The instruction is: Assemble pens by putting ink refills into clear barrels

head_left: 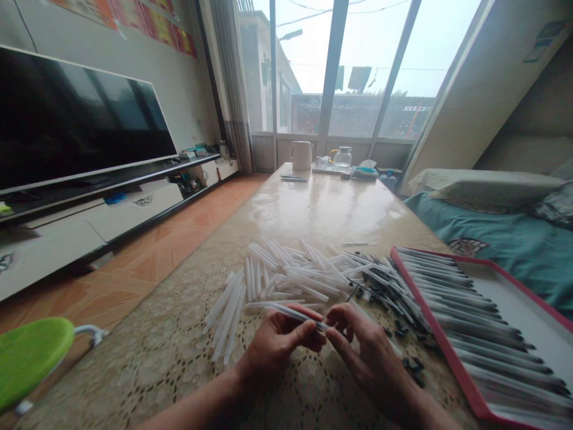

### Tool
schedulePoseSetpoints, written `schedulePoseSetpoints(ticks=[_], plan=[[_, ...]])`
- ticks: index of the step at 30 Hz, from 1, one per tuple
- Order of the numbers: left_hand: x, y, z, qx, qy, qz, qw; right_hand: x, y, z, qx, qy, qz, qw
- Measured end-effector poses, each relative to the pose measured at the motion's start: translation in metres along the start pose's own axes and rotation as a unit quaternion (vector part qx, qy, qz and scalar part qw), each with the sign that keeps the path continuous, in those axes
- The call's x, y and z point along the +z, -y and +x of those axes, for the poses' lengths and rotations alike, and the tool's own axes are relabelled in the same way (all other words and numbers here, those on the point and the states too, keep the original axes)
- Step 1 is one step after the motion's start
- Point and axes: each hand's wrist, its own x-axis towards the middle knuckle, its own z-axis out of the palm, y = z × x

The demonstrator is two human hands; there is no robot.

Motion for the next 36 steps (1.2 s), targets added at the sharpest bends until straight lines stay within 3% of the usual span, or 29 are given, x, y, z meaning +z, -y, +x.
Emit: schedulePoseSetpoints(ticks=[3, 6, 8, 11, 14, 17, 23, 32, 36], plan=[[0.004, 0.001, -0.002, 0.021, 0.011, 0.065, 0.998, 0.004, 0.000, 0.000, -0.018, 0.029, 0.004, 0.999], [-0.001, -0.004, -0.002, 0.077, -0.045, 0.160, 0.983, 0.004, -0.007, 0.001, -0.028, -0.014, -0.001, 1.000], [-0.010, -0.011, 0.001, 0.157, -0.124, 0.295, 0.934, 0.001, -0.012, 0.002, -0.025, -0.064, -0.015, 0.998], [-0.027, -0.020, 0.006, 0.237, -0.168, 0.475, 0.831, -0.005, -0.017, 0.002, -0.005, -0.111, -0.027, 0.993], [-0.037, -0.022, 0.012, 0.248, -0.155, 0.568, 0.769, -0.007, -0.019, 0.001, 0.009, -0.109, -0.027, 0.994], [-0.038, -0.018, 0.013, 0.233, -0.135, 0.621, 0.736, -0.006, -0.021, 0.001, 0.016, -0.102, -0.019, 0.995], [-0.037, -0.014, 0.015, 0.216, -0.124, 0.653, 0.715, -0.007, -0.021, 0.001, 0.029, -0.105, -0.015, 0.994], [-0.035, -0.008, 0.018, 0.230, -0.040, 0.660, 0.714, -0.008, -0.020, 0.002, 0.028, -0.107, -0.017, 0.994], [-0.032, -0.010, 0.018, 0.232, -0.059, 0.656, 0.716, -0.008, -0.019, 0.001, 0.034, -0.104, -0.011, 0.994]])
